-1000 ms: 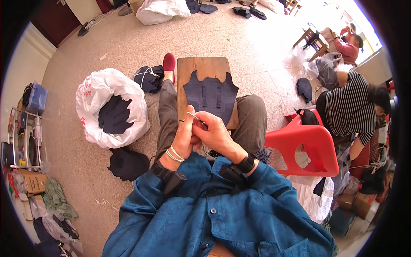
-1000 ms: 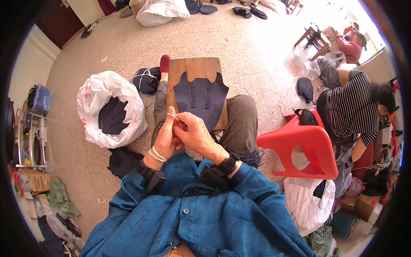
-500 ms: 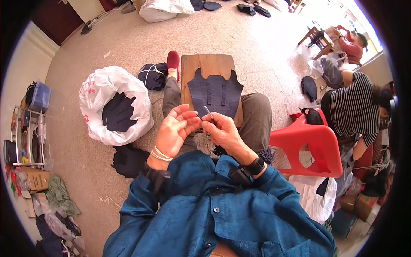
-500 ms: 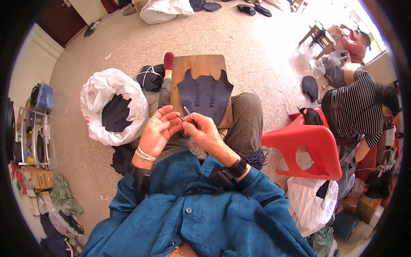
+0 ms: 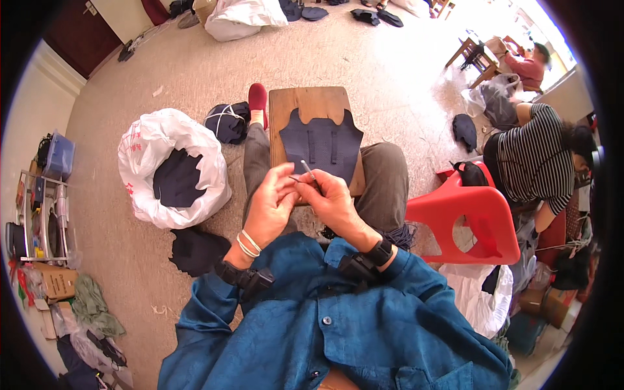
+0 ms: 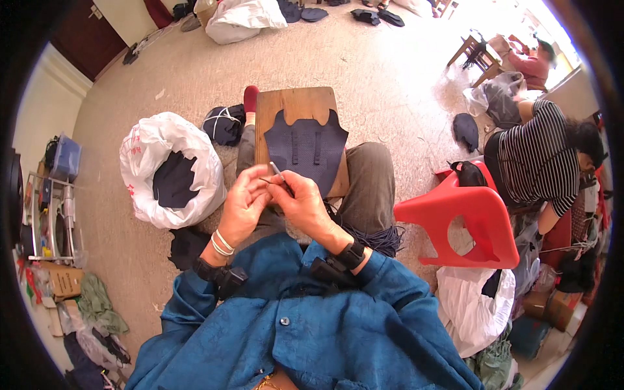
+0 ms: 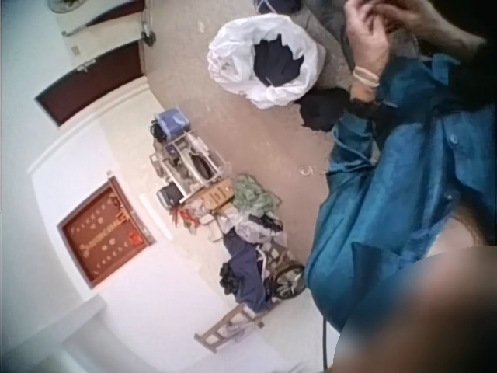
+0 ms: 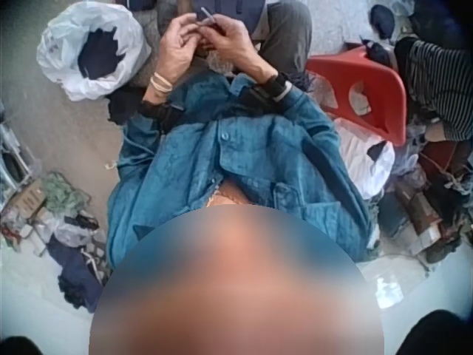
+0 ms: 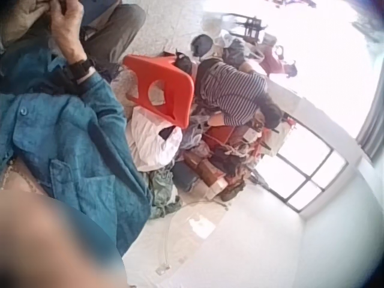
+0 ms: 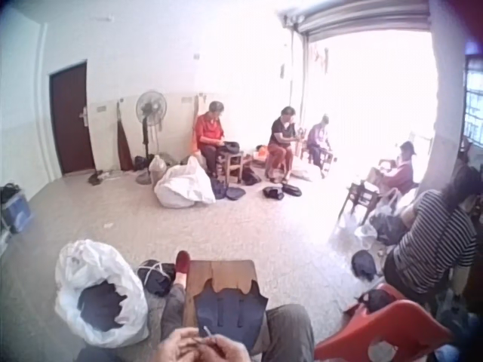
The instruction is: Threading a black lace through the holes of a dark blue shoe upper component.
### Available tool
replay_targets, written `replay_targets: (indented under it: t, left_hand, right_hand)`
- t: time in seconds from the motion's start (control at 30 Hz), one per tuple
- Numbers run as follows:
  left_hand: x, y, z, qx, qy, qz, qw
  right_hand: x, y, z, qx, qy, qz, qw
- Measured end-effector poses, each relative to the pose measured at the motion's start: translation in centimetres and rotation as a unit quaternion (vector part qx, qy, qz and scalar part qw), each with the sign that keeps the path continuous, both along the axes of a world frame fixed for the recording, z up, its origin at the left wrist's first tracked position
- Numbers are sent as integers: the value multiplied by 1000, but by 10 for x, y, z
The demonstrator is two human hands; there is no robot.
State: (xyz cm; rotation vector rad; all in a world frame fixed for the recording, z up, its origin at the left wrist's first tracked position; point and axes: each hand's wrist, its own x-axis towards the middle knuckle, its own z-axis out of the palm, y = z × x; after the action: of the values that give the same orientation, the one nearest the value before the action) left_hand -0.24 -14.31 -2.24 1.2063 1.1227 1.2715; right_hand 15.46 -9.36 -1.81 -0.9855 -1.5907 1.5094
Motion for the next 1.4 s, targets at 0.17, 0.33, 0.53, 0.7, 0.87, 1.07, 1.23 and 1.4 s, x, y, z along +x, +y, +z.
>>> replay_targets:
  t: [0.17,0.33,0.53,0.7,0.87,1.07,1.23,1.4]
  left_hand:
    - [5,-8,4,-104,-146,89,980]
    - [13,-9,-4,-90,-305,95,943]
    - [11,-10,-8,-79,-417,62,903]
    - [8,-7,2,-97,-420,103,896]
    - [-1,-6,12,-68,-377,81,920]
    - [0,-6,19,-73,-342,79,934]
    - [2,-6,20,-75,-330,77,938]
    - [2,-7,20,-79,-332,79,937]
  right_hand:
    - [2,0,13,-140,109,-3,984]
    - [5,0,17,-155,114,29,981]
    - [0,-4,29,-143,157,44,976]
    - [6,-2,25,-175,146,0,974]
    - [10,-3,27,-148,118,5,982]
    - [10,-6,37,-146,108,27,983]
    - [10,-5,29,-94,106,38,989]
    - [10,-5,31,-96,91,42,990]
